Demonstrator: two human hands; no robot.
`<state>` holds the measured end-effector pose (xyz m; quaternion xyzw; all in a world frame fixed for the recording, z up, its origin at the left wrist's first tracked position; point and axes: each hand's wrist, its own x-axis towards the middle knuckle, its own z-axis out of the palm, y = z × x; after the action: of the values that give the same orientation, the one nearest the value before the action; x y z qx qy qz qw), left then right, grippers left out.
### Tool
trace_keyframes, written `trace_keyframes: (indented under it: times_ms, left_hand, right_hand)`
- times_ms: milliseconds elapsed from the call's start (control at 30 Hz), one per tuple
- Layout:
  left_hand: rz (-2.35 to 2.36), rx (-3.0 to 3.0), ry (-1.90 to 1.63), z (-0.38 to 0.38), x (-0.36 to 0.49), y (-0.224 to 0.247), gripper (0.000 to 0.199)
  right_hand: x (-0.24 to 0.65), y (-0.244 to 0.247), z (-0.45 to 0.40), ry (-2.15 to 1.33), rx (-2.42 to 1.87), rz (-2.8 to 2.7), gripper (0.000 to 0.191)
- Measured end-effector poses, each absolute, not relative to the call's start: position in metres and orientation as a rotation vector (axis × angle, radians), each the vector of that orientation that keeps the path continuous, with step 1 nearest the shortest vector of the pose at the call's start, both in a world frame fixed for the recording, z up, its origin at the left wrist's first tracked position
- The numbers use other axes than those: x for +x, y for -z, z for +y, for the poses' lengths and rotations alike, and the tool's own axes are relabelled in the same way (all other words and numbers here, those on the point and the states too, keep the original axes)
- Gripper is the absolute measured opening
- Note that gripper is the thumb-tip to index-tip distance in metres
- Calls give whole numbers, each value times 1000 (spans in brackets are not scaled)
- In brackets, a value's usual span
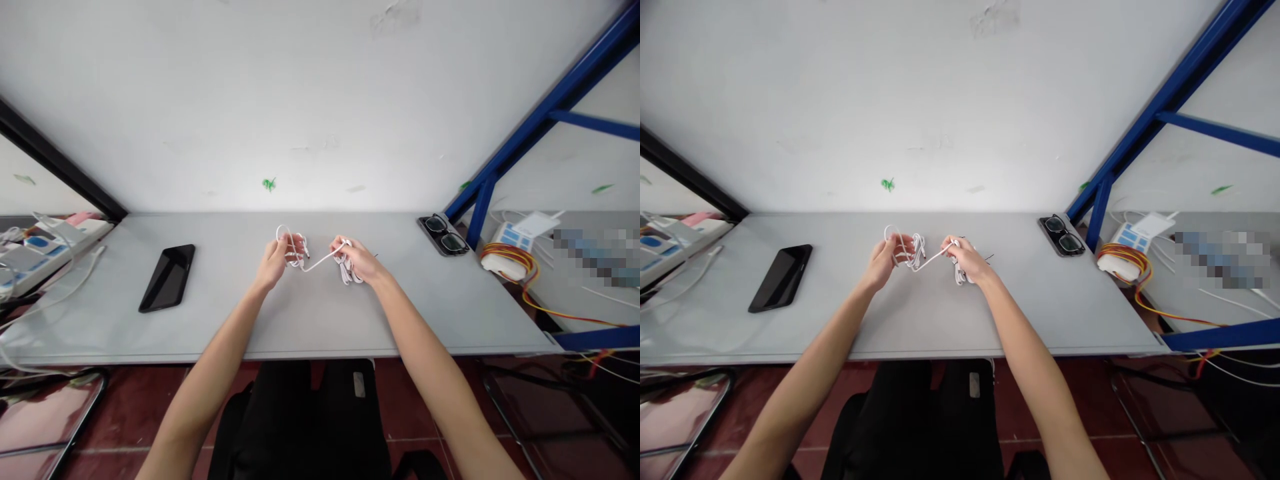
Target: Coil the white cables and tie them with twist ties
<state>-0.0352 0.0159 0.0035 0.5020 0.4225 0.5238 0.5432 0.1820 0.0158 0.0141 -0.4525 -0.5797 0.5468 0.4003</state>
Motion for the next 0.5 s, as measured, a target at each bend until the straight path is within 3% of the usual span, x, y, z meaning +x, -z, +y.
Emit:
trace_keyframes:
  times_ms: [300,500]
  left_hand:
    - [1051,1198,-1254,13,-33,-7,54]
    - [1189,1414,-1179,10,-21,-4,63]
  right_hand:
    - [174,-6,18,-1646,-838,-1331,19]
    - [164,-4,19,-1595,-815,-1157,46]
